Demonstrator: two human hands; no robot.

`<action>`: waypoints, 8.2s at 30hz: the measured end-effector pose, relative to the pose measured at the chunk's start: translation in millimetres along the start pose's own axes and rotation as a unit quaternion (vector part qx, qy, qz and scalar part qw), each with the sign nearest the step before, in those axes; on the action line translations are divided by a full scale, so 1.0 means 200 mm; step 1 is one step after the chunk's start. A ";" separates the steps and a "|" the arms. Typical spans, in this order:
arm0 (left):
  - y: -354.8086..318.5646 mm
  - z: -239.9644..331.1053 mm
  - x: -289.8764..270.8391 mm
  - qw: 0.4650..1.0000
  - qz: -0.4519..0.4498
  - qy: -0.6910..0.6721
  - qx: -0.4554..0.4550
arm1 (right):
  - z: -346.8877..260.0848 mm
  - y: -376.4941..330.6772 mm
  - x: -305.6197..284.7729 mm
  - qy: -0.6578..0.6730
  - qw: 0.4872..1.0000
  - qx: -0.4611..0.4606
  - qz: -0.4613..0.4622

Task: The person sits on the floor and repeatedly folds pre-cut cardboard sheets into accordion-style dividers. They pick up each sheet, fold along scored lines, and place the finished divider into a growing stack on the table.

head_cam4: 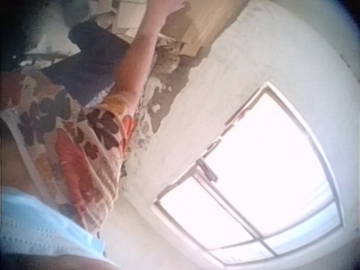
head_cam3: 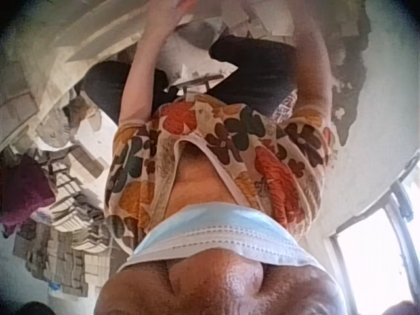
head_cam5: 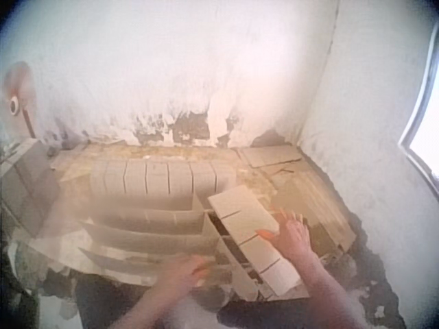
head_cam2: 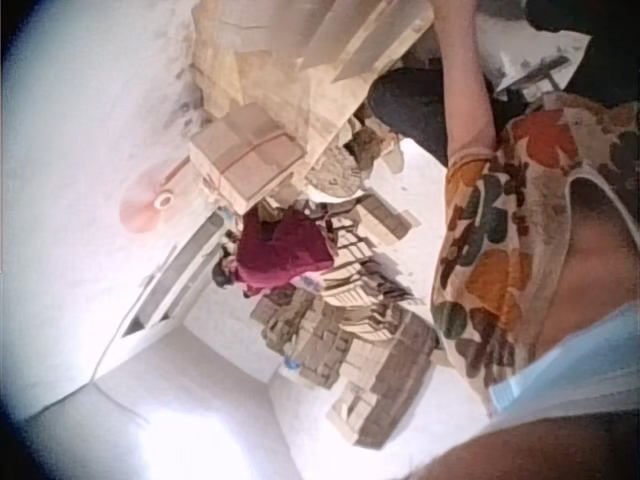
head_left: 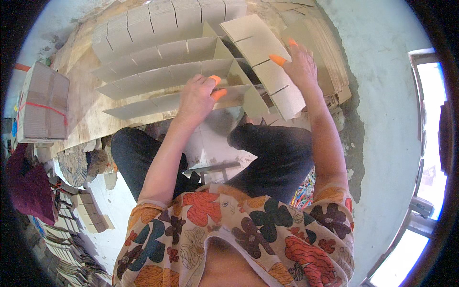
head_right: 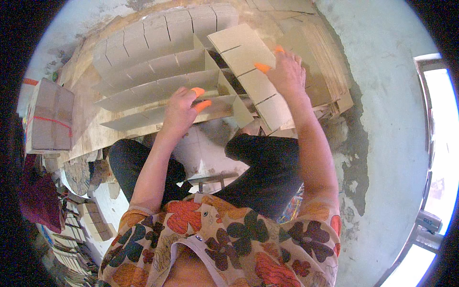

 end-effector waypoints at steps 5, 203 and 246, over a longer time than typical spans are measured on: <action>0.00 0.00 -0.01 0.999 -0.015 0.023 -0.022 | 0.28 0.04 0.25 0.225 0.925 0.173 -0.254; -0.45 -0.29 -0.68 0.986 0.048 0.142 -0.077 | 0.31 0.29 -0.05 0.479 0.845 0.205 -0.119; -0.49 -0.44 -0.61 0.994 0.055 0.066 -0.074 | -1.37 -0.15 -0.08 0.354 0.895 -0.223 -0.151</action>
Point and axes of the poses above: each hand's wrist, its own y-axis towards the middle knuckle, its own x-axis out of the palm, z = x × y, the point moved 6 cm from there along y, towards the middle knuckle, and after that the axes turned 10 degrees about x, right-handed, at the moved point
